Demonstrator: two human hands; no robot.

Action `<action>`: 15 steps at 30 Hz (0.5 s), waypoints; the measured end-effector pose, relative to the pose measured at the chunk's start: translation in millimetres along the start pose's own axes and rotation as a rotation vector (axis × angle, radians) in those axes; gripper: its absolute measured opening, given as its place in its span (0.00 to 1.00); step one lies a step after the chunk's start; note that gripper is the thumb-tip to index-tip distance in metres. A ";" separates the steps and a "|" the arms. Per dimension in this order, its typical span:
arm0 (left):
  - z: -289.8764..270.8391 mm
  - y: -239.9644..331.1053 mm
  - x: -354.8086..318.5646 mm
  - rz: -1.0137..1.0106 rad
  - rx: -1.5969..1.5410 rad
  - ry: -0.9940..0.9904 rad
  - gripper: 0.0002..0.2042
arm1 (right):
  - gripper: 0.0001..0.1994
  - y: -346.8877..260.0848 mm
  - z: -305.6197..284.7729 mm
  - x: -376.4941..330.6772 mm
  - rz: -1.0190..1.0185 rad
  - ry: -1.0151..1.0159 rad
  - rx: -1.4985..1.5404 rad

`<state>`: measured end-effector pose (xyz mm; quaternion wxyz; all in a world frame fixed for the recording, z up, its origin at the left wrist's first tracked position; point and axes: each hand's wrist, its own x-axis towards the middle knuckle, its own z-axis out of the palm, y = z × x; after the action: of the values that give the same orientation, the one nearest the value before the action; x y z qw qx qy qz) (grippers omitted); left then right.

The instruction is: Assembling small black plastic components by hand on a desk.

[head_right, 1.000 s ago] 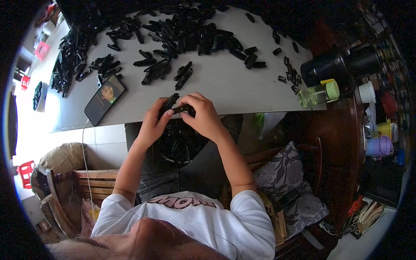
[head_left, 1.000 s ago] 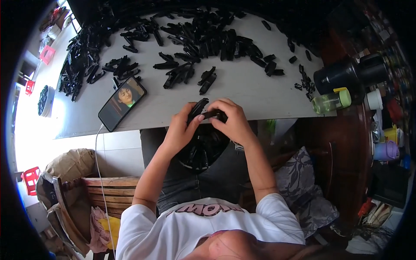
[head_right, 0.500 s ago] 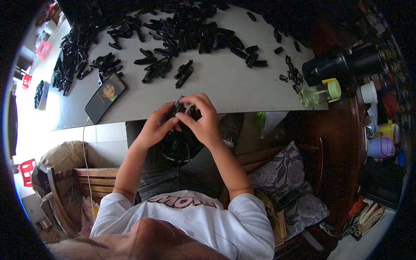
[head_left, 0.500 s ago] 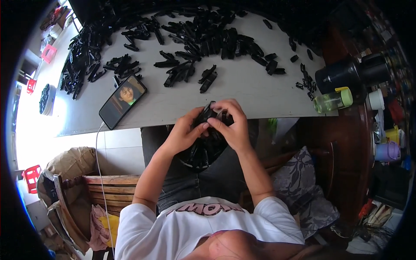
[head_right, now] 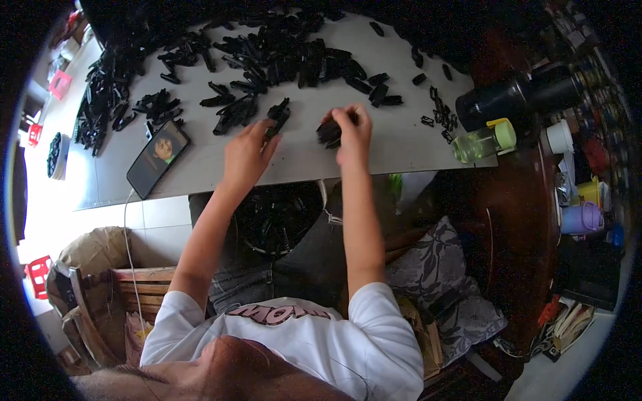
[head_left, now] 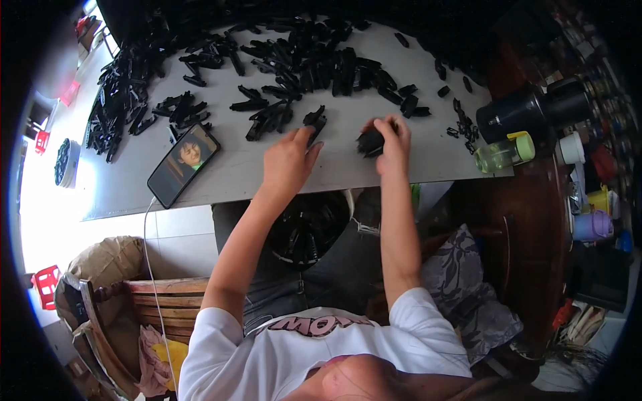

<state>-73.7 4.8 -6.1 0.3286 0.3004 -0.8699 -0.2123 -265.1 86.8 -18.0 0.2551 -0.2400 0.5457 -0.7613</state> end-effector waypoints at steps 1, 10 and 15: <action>8.4 0.3 6.0 0.008 -0.010 0.002 0.12 | 0.07 2.8 -15.8 21.8 -0.075 0.025 -0.260; 17.8 -9.5 9.1 0.091 0.539 -0.095 0.13 | 0.20 -23.8 -53.0 77.3 -0.042 0.254 -1.585; 2.2 -14.3 4.7 -0.029 0.522 -0.096 0.13 | 0.21 -16.4 -54.2 68.2 0.001 0.075 -1.410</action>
<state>-72.6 -8.4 -13.7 0.1951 0.3771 -0.9054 0.0002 -353.5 85.4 -12.1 0.0199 -0.3215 0.9174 -0.2337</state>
